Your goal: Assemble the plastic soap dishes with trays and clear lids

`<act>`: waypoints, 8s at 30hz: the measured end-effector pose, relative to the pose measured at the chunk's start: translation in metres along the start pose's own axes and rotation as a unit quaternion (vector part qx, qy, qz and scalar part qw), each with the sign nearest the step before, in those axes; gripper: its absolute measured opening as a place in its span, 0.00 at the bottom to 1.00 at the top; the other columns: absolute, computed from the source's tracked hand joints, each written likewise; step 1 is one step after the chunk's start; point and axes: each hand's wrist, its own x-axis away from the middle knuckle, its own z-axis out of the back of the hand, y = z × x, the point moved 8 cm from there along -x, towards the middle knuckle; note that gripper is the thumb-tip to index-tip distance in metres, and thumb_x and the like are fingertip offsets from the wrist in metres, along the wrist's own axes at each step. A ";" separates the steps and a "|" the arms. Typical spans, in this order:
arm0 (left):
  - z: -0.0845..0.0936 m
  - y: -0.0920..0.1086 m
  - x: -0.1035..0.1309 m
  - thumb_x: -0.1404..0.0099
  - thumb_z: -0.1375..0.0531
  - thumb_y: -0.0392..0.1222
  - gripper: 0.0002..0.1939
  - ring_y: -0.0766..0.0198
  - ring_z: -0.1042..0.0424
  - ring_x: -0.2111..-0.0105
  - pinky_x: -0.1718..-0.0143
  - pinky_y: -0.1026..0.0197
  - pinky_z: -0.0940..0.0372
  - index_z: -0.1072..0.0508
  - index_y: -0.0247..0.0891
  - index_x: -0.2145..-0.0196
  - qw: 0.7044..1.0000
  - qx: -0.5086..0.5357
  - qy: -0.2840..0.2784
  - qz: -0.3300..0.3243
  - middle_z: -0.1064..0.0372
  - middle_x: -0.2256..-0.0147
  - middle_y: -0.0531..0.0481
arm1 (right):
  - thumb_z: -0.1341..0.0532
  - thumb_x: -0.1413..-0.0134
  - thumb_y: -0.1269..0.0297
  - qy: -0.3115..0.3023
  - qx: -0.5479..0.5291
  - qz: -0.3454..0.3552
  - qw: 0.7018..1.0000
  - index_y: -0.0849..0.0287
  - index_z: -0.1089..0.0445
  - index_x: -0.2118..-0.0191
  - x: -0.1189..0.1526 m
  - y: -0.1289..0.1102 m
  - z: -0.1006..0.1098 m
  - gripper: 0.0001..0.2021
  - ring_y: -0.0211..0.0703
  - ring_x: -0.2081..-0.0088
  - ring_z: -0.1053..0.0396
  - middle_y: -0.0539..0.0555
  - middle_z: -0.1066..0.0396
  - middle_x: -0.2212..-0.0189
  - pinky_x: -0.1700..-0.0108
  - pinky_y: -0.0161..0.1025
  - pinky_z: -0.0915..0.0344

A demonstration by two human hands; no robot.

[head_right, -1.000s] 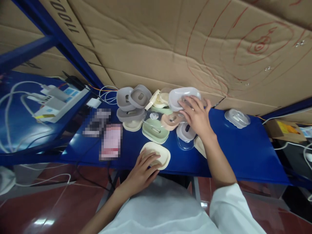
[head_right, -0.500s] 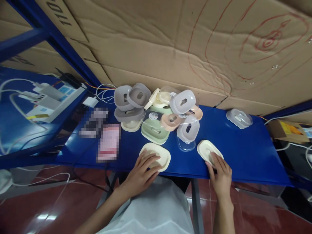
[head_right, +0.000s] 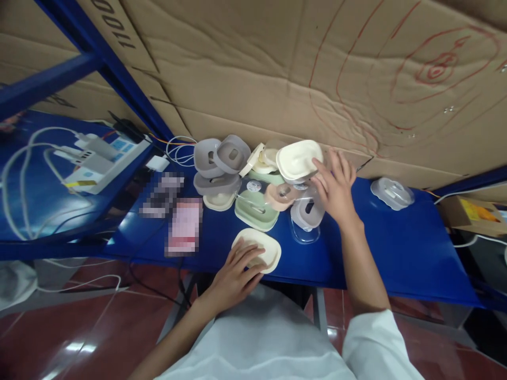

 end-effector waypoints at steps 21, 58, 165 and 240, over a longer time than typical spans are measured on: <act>-0.004 -0.003 0.000 0.25 0.39 0.39 0.11 0.53 0.32 0.34 0.26 0.41 0.45 0.21 0.44 0.48 1.000 0.000 0.002 0.006 0.26 0.39 0.45 | 0.31 0.51 0.32 0.083 0.129 -0.344 0.926 0.52 0.28 0.37 0.181 0.291 0.003 0.41 0.85 0.34 0.47 0.81 0.44 0.32 0.47 0.78 0.52; -0.003 -0.001 -0.001 0.25 0.40 0.40 0.10 0.54 0.31 0.35 0.29 0.44 0.42 0.21 0.44 0.50 1.000 -0.017 0.018 0.008 0.25 0.40 0.46 | 0.39 0.35 0.41 0.038 -0.100 -0.191 0.976 0.59 0.25 0.40 0.107 0.214 -0.023 0.30 0.55 0.49 0.24 0.70 0.26 0.41 0.52 0.48 0.28; 0.012 -0.033 0.014 0.28 0.33 0.41 0.42 0.41 0.43 0.26 0.34 0.37 0.32 0.48 0.52 0.24 0.996 0.017 -0.023 0.088 0.52 0.24 0.34 | 0.38 0.32 0.65 -0.070 -0.359 -0.036 0.930 0.52 0.25 0.48 0.188 -0.096 -0.017 0.10 0.59 0.41 0.26 0.59 0.23 0.52 0.36 0.62 0.28; 0.021 -0.025 0.001 0.31 0.32 0.34 0.18 0.47 0.40 0.28 0.33 0.40 0.30 0.24 0.43 0.45 0.996 0.068 0.042 0.029 0.31 0.35 0.41 | 0.43 0.27 0.48 0.135 0.027 -0.197 0.971 0.63 0.24 0.39 0.122 0.085 0.044 0.26 0.57 0.52 0.21 0.69 0.20 0.49 0.50 0.48 0.29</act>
